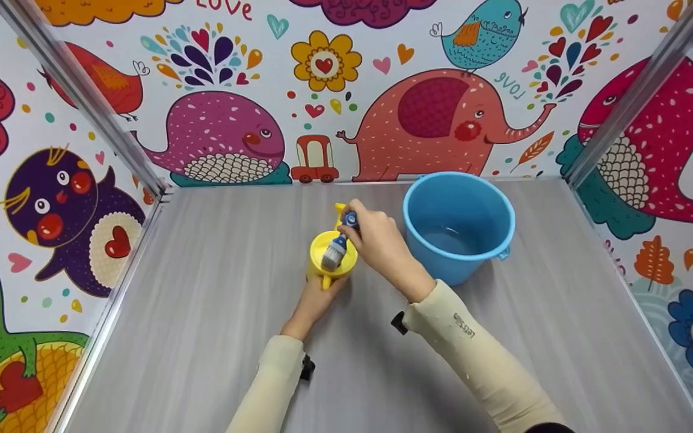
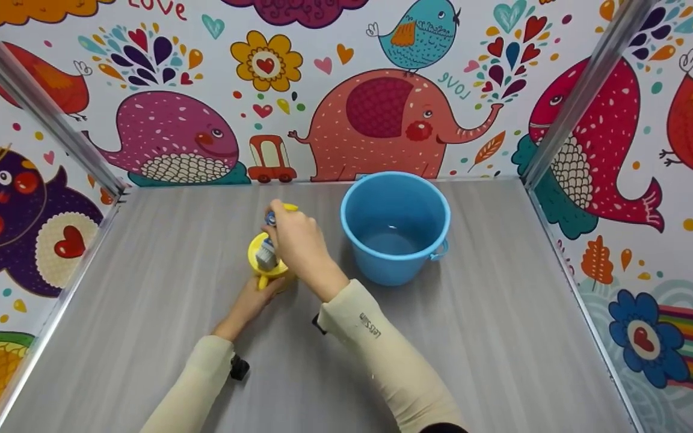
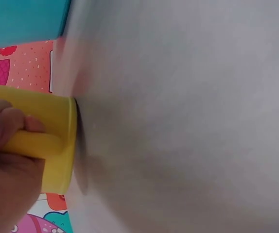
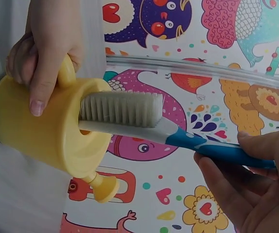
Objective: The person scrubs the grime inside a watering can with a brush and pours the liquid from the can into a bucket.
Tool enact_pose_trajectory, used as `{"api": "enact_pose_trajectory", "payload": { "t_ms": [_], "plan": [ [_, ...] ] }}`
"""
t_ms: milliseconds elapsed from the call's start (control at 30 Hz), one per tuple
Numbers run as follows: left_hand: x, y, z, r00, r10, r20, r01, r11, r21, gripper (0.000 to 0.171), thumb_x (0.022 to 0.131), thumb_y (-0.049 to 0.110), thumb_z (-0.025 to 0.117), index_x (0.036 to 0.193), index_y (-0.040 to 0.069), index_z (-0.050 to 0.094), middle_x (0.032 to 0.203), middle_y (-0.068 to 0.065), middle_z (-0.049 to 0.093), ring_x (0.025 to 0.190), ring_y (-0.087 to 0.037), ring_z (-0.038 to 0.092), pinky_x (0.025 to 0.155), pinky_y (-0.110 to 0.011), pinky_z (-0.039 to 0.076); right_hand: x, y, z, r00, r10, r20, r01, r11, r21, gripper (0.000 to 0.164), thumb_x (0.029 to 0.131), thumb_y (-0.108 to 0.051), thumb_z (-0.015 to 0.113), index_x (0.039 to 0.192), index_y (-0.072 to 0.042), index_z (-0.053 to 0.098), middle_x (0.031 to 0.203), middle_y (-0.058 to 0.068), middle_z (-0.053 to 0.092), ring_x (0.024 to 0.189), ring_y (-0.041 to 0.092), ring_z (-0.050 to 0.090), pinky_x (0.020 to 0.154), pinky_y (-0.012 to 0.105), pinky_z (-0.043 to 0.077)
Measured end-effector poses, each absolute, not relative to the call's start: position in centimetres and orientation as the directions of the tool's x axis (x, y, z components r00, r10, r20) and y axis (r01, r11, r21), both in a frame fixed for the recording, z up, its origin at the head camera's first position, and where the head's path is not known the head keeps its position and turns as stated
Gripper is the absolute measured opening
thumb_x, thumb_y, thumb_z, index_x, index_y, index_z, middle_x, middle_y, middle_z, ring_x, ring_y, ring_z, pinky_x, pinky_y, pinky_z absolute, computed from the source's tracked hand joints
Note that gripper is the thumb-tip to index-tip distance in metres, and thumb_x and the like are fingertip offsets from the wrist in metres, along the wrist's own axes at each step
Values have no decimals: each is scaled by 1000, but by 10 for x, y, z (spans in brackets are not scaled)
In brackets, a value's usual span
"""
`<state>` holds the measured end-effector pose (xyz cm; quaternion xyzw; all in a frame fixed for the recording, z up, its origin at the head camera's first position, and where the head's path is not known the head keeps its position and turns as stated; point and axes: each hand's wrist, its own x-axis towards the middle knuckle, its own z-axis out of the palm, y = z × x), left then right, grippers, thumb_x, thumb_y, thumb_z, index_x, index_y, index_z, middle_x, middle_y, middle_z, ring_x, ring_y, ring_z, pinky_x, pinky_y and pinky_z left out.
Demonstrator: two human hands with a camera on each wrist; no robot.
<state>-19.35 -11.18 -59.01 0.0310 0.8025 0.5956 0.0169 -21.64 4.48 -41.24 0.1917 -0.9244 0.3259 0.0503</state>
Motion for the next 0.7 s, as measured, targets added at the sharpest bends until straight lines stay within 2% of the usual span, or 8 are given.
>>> {"api": "enact_pose_trajectory", "payload": {
  "t_ms": [233,467,700],
  "plan": [
    [-195,-110,-591,-999,47,2,15,280,960,63,95,28,67,143,1,38,135,-15,51,123,-25,49,109,-48,38,-222,49,-418,-930,-298,216,-366,683,-632,25,96,-24,67,115,-11,58,106,14,73,87,25,72,75,37,61],
    [-195,-109,-589,-998,56,4,21,301,953,62,96,28,65,144,1,38,138,-17,51,128,-29,49,111,-53,37,-226,46,-427,-943,-292,161,-325,695,-641,28,96,-25,66,118,-11,58,106,13,72,89,24,71,78,38,60],
    [-192,-110,-591,-998,63,15,33,297,954,59,97,26,63,144,-1,39,139,-18,52,128,-29,49,111,-52,38,-225,42,-439,-934,-310,180,-350,677,-648,26,96,-25,66,117,-11,60,105,12,73,91,25,72,79,39,60]
  ]
}}
